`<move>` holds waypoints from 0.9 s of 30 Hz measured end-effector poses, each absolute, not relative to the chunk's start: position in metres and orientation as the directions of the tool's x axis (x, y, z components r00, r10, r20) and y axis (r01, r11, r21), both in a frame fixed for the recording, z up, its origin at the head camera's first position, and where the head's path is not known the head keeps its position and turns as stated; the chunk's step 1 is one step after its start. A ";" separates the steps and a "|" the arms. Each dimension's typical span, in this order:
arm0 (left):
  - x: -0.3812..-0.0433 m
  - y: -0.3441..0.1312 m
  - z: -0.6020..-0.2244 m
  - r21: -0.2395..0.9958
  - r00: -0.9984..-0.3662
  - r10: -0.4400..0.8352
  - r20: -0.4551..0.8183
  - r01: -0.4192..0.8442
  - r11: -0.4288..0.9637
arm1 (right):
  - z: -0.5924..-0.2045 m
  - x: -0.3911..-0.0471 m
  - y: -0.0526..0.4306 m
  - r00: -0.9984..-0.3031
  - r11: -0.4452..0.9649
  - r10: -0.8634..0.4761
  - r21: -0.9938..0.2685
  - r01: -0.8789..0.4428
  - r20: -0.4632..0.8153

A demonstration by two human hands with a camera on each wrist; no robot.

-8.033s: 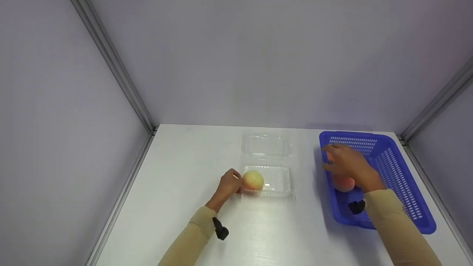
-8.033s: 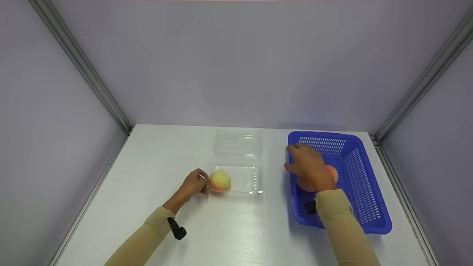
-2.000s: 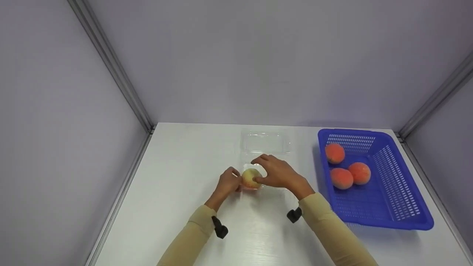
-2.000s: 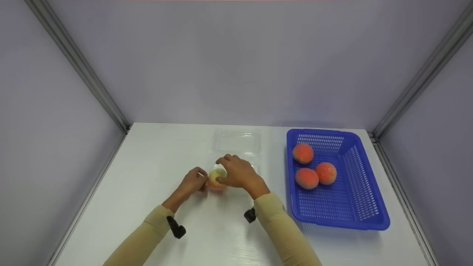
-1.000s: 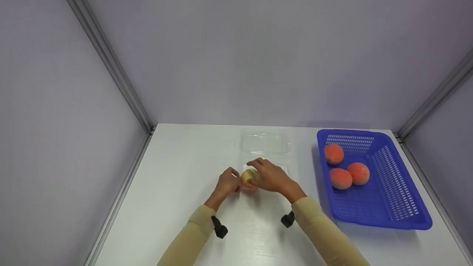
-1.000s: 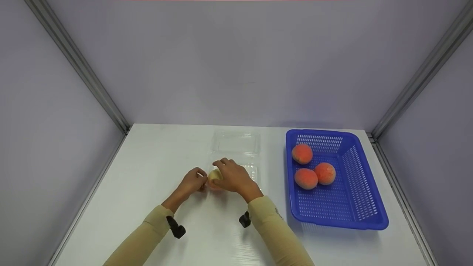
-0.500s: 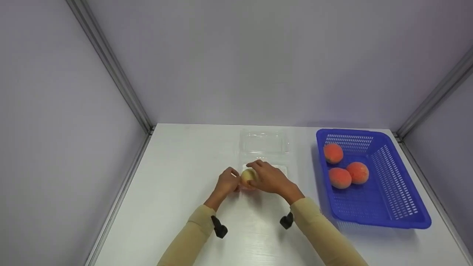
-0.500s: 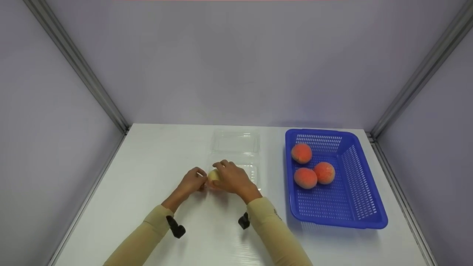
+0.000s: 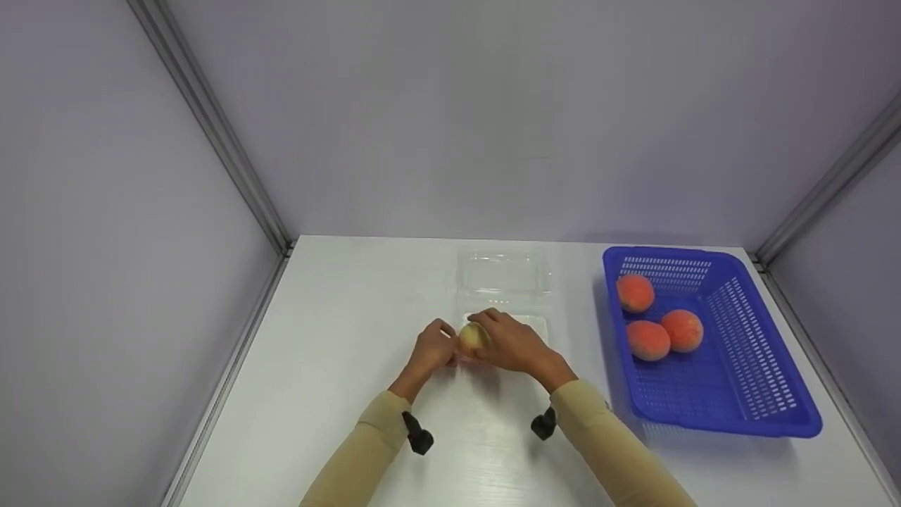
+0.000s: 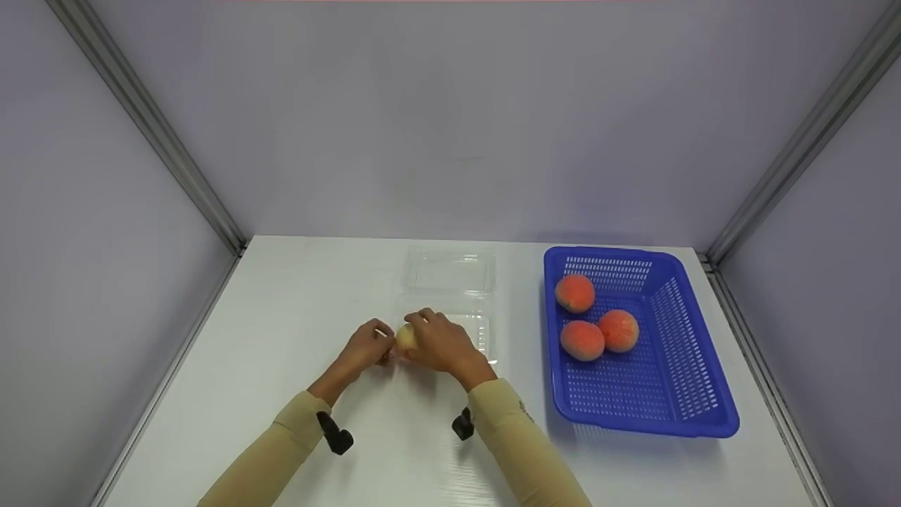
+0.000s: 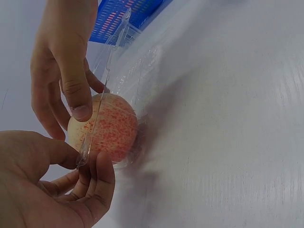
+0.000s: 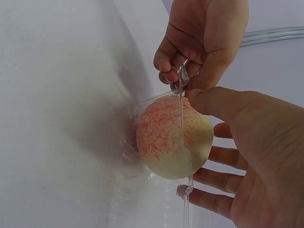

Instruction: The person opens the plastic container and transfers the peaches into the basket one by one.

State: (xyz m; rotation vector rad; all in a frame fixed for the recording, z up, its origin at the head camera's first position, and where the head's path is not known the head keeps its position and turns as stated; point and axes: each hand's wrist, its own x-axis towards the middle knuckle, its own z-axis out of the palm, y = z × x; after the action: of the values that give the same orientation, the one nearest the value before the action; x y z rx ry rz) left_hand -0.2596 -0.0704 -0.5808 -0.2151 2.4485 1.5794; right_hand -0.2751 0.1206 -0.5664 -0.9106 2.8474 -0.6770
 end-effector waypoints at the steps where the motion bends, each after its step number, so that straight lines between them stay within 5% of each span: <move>1: -0.260 -0.071 -0.582 0.879 -0.965 -0.003 -0.263 -0.241 0.411 | -0.566 -0.275 0.120 -0.820 0.726 -0.569 -0.431 -0.536 0.060; 12: -0.261 -0.069 -0.585 0.875 -0.964 -0.011 -0.265 -0.245 0.418 | -0.570 -0.275 0.114 -0.821 0.748 -0.567 -0.376 -0.548 0.067; 27: -0.261 -0.071 -0.582 0.870 -0.959 -0.002 -0.283 -0.258 0.420 | -0.572 -0.279 0.114 -0.858 0.757 -0.513 -0.471 -0.452 -0.002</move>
State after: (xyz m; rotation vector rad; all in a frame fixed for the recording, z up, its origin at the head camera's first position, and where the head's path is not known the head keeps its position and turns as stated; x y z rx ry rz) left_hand -0.2607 -0.0706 -0.5824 -0.2276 2.4367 1.5569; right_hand -0.2795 0.1137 -0.5716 -0.7781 2.8214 -0.7061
